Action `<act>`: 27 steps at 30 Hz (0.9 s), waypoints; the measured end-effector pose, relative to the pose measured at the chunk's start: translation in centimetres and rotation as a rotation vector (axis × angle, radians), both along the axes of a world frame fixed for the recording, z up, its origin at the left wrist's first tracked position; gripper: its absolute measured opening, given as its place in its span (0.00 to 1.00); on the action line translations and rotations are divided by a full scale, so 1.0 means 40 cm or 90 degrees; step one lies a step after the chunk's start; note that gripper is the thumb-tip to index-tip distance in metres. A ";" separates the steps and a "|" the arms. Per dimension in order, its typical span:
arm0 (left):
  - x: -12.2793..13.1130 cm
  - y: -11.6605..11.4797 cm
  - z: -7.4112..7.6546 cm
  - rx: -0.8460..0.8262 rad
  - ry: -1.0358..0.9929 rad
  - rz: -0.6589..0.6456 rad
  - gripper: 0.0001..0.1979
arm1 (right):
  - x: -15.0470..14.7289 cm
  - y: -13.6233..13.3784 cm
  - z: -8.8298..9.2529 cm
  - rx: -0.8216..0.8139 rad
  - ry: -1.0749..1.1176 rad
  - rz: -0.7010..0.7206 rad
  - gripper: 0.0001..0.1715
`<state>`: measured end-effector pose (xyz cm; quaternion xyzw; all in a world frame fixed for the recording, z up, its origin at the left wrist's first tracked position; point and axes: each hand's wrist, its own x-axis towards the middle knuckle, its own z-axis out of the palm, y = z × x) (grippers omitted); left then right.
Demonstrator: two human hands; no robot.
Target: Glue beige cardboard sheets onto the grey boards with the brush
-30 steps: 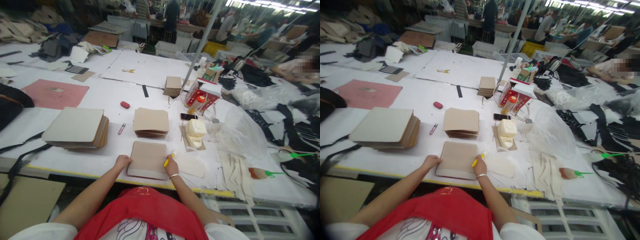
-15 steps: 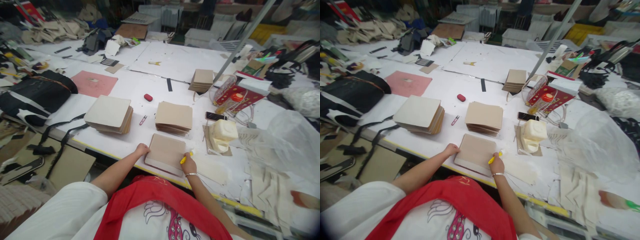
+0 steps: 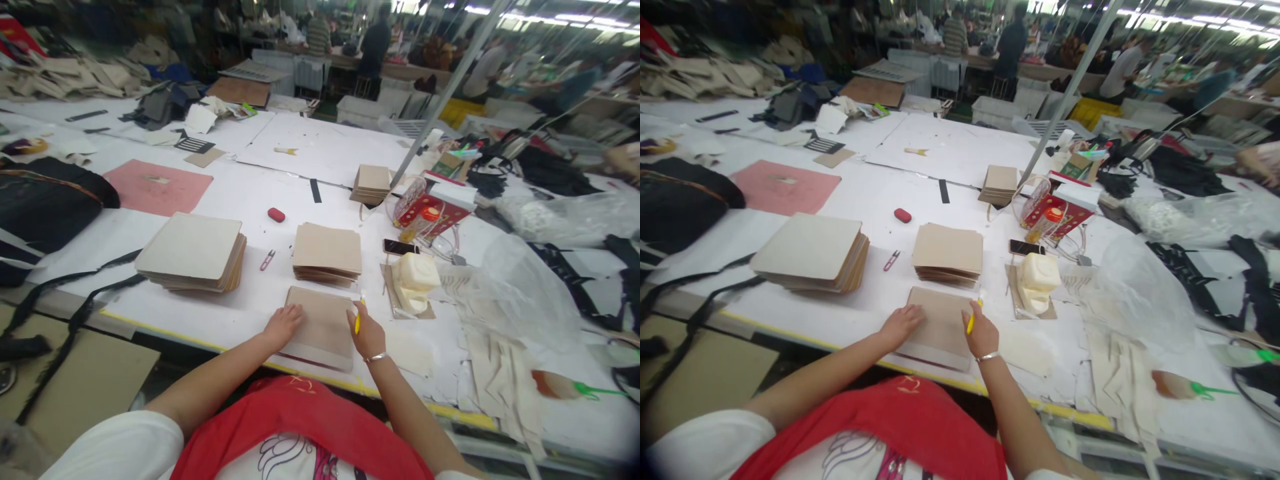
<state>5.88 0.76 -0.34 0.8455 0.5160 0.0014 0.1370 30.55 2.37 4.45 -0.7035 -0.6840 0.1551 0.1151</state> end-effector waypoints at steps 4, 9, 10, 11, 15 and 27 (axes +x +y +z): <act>0.003 -0.003 -0.014 -0.004 0.012 -0.099 0.16 | -0.113 0.059 0.011 -0.047 0.419 -0.054 0.28; 0.004 -0.003 -0.017 0.003 0.007 -0.089 0.17 | -0.266 0.123 -0.036 -0.195 0.584 -0.090 0.18; 0.006 -0.005 -0.017 0.001 0.009 -0.087 0.17 | -0.277 0.130 -0.045 -0.204 0.571 -0.102 0.16; 0.008 -0.007 -0.017 -0.002 0.010 -0.085 0.16 | -0.277 0.133 -0.054 -0.206 0.552 -0.115 0.14; 0.011 -0.016 -0.027 -0.017 0.012 -0.081 0.17 | -0.180 0.126 -0.079 -0.163 0.470 -0.154 0.13; 0.027 -0.019 -0.035 -0.053 0.028 -0.049 0.18 | 0.267 -0.091 -0.088 -0.009 0.202 -0.225 0.21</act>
